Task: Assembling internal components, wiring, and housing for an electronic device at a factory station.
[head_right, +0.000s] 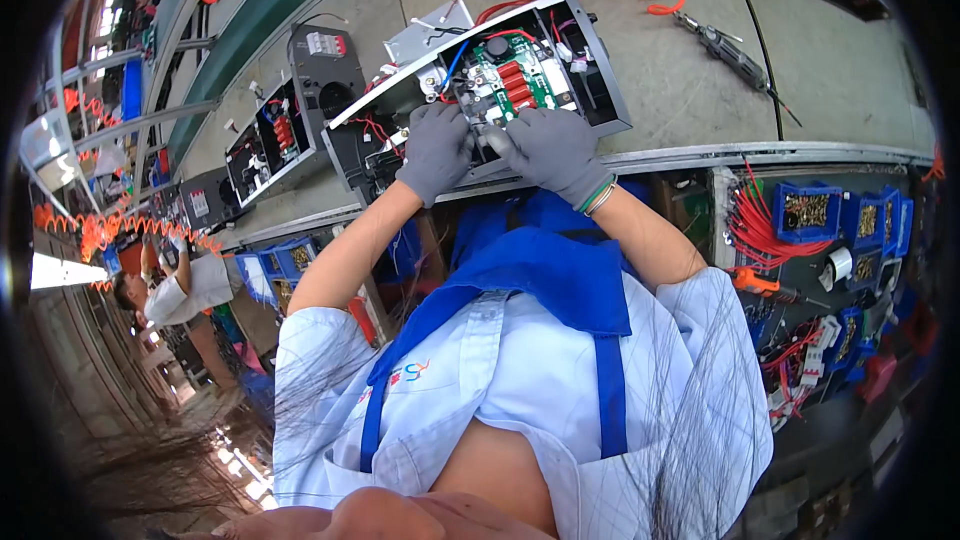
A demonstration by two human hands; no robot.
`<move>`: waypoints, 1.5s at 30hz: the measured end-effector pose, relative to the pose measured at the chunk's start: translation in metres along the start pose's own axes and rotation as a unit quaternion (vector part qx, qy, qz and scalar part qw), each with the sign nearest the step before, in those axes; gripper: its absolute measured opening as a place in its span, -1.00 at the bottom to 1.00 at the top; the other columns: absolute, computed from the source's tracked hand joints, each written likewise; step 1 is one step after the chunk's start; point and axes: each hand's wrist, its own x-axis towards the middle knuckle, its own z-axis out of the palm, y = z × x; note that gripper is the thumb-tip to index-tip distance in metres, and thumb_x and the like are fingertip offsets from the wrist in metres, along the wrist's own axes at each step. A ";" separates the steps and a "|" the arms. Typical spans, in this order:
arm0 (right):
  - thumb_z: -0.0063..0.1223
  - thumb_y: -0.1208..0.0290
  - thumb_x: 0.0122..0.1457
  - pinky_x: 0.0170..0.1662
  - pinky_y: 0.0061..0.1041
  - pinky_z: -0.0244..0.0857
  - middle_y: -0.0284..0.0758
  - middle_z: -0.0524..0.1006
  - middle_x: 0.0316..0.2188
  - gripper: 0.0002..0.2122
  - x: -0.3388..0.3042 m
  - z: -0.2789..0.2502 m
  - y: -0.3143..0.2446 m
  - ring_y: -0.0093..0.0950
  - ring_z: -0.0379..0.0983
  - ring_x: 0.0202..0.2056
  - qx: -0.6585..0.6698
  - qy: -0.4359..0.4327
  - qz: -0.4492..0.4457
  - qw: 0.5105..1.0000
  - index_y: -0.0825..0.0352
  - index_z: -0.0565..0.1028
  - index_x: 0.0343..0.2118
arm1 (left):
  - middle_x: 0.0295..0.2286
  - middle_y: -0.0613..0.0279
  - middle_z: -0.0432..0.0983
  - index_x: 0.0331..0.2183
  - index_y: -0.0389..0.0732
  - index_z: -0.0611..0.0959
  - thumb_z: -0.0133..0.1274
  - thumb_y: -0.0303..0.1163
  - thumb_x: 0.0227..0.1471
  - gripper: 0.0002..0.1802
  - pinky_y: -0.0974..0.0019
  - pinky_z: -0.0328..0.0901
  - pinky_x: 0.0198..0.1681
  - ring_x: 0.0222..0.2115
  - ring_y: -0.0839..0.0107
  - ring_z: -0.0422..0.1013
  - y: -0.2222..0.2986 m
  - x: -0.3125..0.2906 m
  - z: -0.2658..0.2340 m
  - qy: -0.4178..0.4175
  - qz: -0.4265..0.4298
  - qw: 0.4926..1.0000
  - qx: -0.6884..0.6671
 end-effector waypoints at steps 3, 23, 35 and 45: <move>0.06 0.11 0.13 -0.62 -0.36 0.20 -0.34 0.37 -0.70 -0.65 0.003 0.001 0.002 -0.37 0.38 -0.66 0.017 0.011 -0.010 1.000 0.20 0.39 -0.70 | -0.22 0.05 0.42 -0.26 -0.23 0.50 -0.01 -0.31 -0.03 -0.74 0.04 0.17 -0.05 -0.13 0.09 0.32 -0.004 -0.001 -0.012 -0.047 0.007 0.999 0.000; 0.11 0.18 0.06 0.09 -0.24 0.08 -0.16 0.38 -0.02 -0.54 0.004 -0.056 0.052 -0.17 0.28 0.00 0.033 0.073 0.105 0.991 0.34 0.39 -0.02 | -0.05 -0.10 0.35 -0.24 -0.32 0.60 0.03 -0.33 -0.15 -0.62 -0.01 0.13 0.03 -0.05 0.01 0.28 0.013 0.013 -0.010 -0.215 -0.077 0.971 0.072; 0.07 0.22 0.09 0.14 -0.18 0.05 -0.09 0.35 0.02 -0.55 0.017 -0.059 0.044 -0.13 0.22 0.08 0.048 0.012 0.079 0.996 0.34 0.38 0.02 | -0.32 -0.19 0.44 -0.48 -0.27 0.64 0.06 -0.37 -0.24 -0.79 -0.04 0.27 -0.19 -0.24 -0.06 0.39 0.009 0.006 -0.007 -0.244 -0.125 0.962 -0.011; -0.06 0.31 0.23 0.17 -0.20 0.06 -0.03 0.32 0.08 -0.61 0.037 -0.085 -0.011 -0.13 0.23 0.11 0.006 0.000 0.003 1.000 0.46 0.38 0.03 | -0.04 0.16 0.32 -0.08 -0.12 0.49 0.11 -0.28 -0.20 -0.47 -0.04 -0.06 0.20 0.11 0.13 0.15 0.042 -0.045 -0.035 0.244 -0.272 0.929 -0.066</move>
